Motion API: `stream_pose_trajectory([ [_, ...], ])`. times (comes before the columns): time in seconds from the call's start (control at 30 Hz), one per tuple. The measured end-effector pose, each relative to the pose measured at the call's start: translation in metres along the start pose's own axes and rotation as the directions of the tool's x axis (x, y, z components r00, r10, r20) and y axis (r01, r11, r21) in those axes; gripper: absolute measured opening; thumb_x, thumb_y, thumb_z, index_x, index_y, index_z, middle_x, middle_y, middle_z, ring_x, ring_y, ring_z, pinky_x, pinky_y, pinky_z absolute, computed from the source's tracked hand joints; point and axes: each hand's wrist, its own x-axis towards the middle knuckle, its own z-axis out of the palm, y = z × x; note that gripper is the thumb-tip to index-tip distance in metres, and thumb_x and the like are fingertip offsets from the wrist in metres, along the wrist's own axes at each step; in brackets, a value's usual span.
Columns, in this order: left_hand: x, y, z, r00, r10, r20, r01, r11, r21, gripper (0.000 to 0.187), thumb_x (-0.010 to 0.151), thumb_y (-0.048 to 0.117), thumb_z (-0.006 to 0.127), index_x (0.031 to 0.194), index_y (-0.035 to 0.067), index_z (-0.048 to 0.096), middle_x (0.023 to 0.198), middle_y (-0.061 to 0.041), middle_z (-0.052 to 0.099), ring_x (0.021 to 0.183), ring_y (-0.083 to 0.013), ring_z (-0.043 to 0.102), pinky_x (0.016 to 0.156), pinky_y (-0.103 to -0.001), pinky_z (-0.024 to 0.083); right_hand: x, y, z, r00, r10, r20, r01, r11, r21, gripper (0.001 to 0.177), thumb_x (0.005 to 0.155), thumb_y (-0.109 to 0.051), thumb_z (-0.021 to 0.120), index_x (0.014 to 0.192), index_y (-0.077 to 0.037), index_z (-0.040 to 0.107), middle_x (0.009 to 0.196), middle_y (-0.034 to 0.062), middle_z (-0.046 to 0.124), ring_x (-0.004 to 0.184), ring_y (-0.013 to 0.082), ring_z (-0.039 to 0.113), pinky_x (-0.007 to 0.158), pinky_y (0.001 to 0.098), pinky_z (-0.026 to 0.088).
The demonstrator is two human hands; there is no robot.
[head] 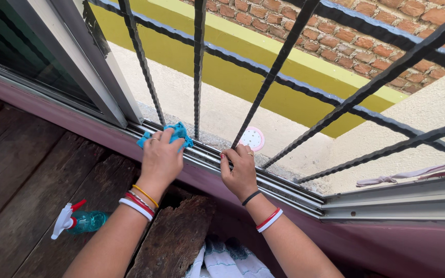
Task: The person wipes the bottom metal track of a window frame with a blue cloth. They move the cloth back and forth along the track, cleaning the surface and the area around the vertical bars of the security grille.
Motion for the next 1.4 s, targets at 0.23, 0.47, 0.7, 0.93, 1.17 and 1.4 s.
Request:
stream_pose_trajectory([
  [0.23,-0.017,0.039,0.025,0.995,0.101,0.023,-0.098,0.99,-0.104,0.021,0.088,0.007,0.066,0.104,-0.005,0.073,0.122,-0.021,0.063,0.12,-0.0377,0.056,0.103,-0.049,0.044,-0.005,0.006,0.0,0.998,0.062,-0.012,-0.059,0.988,0.145,0.013,0.09,-0.007,0.058,0.087,-0.002,0.07,0.084,0.013,0.057,0.086,0.0311,0.053,0.08,0.0403,0.043],
  [0.47,-0.026,0.089,0.032,0.953,0.295,0.061,-0.237,0.86,-0.452,0.034,0.08,-0.002,0.064,0.113,0.002,0.073,0.123,-0.017,0.062,0.123,-0.035,0.055,0.106,-0.047,0.045,-0.015,0.028,-0.001,0.962,0.268,-0.054,-0.214,0.861,0.461,0.02,0.095,-0.008,0.051,0.087,0.0,0.068,0.083,0.0135,0.061,0.081,0.0286,0.056,0.076,0.0379,0.046],
  [0.7,-0.02,0.062,0.014,0.889,0.437,0.137,-0.391,0.88,-0.27,0.04,0.085,0.004,0.059,0.121,0.014,0.073,0.132,-0.005,0.063,0.13,-0.0248,0.052,0.113,-0.047,0.032,-0.022,0.037,-0.017,0.983,0.18,-0.041,-0.168,0.963,0.209,0.023,0.1,-0.012,0.05,0.094,-0.001,0.069,0.092,0.0133,0.068,0.093,0.0294,0.061,0.085,0.0389,0.048],
  [0.93,-0.008,0.013,0.0,0.967,0.184,0.175,-0.169,0.981,-0.097,0.039,0.083,-0.001,0.061,0.109,0.023,0.076,0.125,0.003,0.07,0.127,-0.0251,0.055,0.109,-0.047,0.034,-0.021,0.032,-0.023,0.988,0.156,-0.002,-0.152,0.967,0.204,0.021,0.1,-0.012,0.052,0.094,0.0,0.069,0.091,0.0138,0.069,0.092,0.0303,0.061,0.085,0.0389,0.048],
  [1.17,-0.022,0.052,0.034,0.993,0.113,-0.035,-0.118,0.945,-0.305,0.046,0.085,-0.008,0.064,0.127,0.012,0.067,0.115,-0.005,0.073,0.115,-0.0267,0.064,0.109,-0.043,0.045,-0.02,0.027,-0.022,0.984,0.177,-0.012,-0.169,0.957,0.234,0.021,0.1,-0.011,0.051,0.094,0.0,0.068,0.088,0.0136,0.068,0.089,0.0288,0.061,0.082,0.0374,0.049],
  [1.4,-0.031,0.103,0.038,0.979,0.176,-0.104,-0.203,0.89,-0.409,0.047,0.079,-0.004,0.07,0.123,0.011,0.069,0.117,-0.008,0.067,0.116,-0.0302,0.059,0.105,-0.042,0.047,-0.021,0.028,-0.025,0.975,0.202,-0.089,-0.166,0.938,0.305,0.023,0.1,-0.012,0.05,0.096,0.0,0.069,0.092,0.0139,0.069,0.092,0.0283,0.063,0.084,0.0361,0.05],
])
